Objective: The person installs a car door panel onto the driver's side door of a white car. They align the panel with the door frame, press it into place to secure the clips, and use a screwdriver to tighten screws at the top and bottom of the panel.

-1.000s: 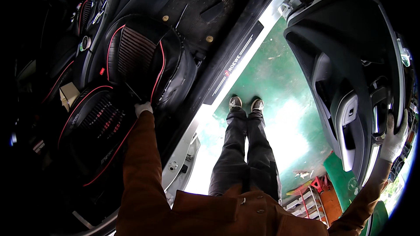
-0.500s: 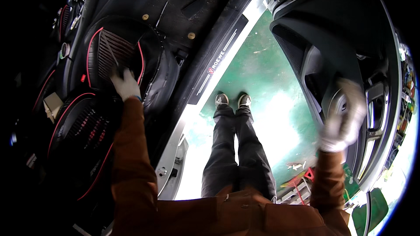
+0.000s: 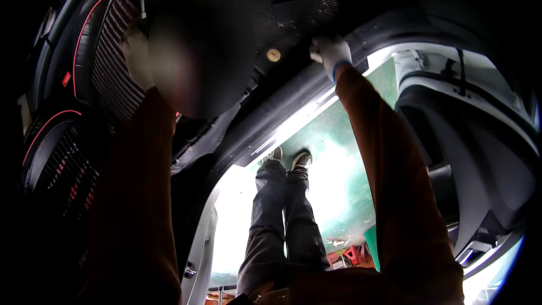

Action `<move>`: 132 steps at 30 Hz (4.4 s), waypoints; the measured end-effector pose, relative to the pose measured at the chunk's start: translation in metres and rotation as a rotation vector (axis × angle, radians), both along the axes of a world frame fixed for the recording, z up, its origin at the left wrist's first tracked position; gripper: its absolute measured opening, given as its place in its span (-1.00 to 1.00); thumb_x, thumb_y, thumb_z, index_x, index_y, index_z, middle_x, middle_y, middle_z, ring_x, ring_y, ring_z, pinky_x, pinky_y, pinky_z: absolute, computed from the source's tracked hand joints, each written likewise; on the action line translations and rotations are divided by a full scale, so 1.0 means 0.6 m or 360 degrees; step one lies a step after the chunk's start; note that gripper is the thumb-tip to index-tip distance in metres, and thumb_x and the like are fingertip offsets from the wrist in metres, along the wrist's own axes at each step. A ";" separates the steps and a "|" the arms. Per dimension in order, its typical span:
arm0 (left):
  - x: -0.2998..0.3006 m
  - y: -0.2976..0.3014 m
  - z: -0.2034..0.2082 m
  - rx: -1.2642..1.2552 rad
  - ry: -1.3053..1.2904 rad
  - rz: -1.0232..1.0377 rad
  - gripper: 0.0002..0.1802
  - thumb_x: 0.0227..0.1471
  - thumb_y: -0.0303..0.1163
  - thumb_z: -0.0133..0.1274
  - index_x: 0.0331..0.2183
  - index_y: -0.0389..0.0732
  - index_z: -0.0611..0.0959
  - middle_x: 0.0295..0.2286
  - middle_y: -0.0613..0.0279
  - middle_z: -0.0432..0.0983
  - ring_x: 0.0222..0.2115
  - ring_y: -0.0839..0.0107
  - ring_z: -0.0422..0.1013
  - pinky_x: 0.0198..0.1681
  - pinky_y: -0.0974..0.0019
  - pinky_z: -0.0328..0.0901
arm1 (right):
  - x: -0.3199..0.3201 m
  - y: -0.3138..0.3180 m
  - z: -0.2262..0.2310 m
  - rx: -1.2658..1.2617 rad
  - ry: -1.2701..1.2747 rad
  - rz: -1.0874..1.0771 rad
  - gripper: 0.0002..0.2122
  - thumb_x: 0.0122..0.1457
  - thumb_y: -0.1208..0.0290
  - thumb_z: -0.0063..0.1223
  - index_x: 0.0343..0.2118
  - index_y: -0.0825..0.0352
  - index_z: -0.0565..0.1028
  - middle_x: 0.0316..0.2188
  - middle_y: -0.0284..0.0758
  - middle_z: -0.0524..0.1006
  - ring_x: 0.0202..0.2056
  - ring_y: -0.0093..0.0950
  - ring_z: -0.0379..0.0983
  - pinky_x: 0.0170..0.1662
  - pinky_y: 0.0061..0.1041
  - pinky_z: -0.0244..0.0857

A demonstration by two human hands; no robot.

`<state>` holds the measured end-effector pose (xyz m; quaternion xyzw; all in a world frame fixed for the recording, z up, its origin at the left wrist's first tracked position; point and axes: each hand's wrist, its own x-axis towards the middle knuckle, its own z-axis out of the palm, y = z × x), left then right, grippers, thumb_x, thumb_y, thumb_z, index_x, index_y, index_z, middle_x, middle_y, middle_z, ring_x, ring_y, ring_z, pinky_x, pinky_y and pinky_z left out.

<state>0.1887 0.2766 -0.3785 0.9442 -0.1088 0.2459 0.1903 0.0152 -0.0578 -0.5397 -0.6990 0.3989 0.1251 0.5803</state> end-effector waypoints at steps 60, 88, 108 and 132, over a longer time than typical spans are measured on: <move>0.015 -0.016 -0.017 -0.0164 0.0454 -0.0098 -0.40 0.19 -0.08 -0.04 -0.04 -0.48 0.61 -0.16 -0.28 0.55 -0.16 -0.19 0.47 -0.01 -0.11 0.37 | 0.201 -0.147 -0.190 -0.1768 0.0410 0.1140 -0.67 0.37 0.14 0.01 0.06 0.17 0.59 0.03 -0.16 0.65 0.03 -0.11 0.61 0.05 -0.07 0.52; 0.023 -0.021 -0.014 -0.0179 0.0167 -0.0145 -0.61 -0.05 -0.31 0.05 -0.23 -0.40 0.67 -0.37 -0.16 0.57 -0.32 -0.11 0.48 -0.25 -0.07 0.41 | 0.145 0.026 -0.048 -0.0216 -0.0219 -0.0214 -0.92 0.27 0.40 0.17 -0.27 0.28 0.54 -0.51 -0.40 0.49 -0.52 -0.60 0.42 -0.45 -0.54 0.32; 0.023 0.137 -0.075 -0.2284 0.1443 0.0171 -0.84 0.22 -0.27 0.09 -0.41 -0.04 0.55 -0.69 0.45 0.23 -0.76 0.56 0.12 -0.71 0.35 0.10 | -0.919 0.306 0.538 -0.0015 0.0532 -0.0152 -0.71 0.18 0.19 0.25 -0.14 0.26 0.67 -0.32 -0.26 0.71 -0.27 -0.40 0.66 -0.13 -0.35 0.52; -0.840 -0.098 0.557 -0.1734 0.3974 -0.1120 -0.42 0.05 -0.46 -0.07 0.14 -0.39 0.48 0.14 -0.20 0.44 0.23 -0.12 0.34 0.39 -0.16 0.18 | -0.884 0.304 0.982 -0.0716 -0.0883 -0.0214 -0.82 0.16 0.34 0.29 -0.20 0.23 0.65 -0.28 -0.19 0.69 -0.19 -0.18 0.65 -0.05 -0.28 0.52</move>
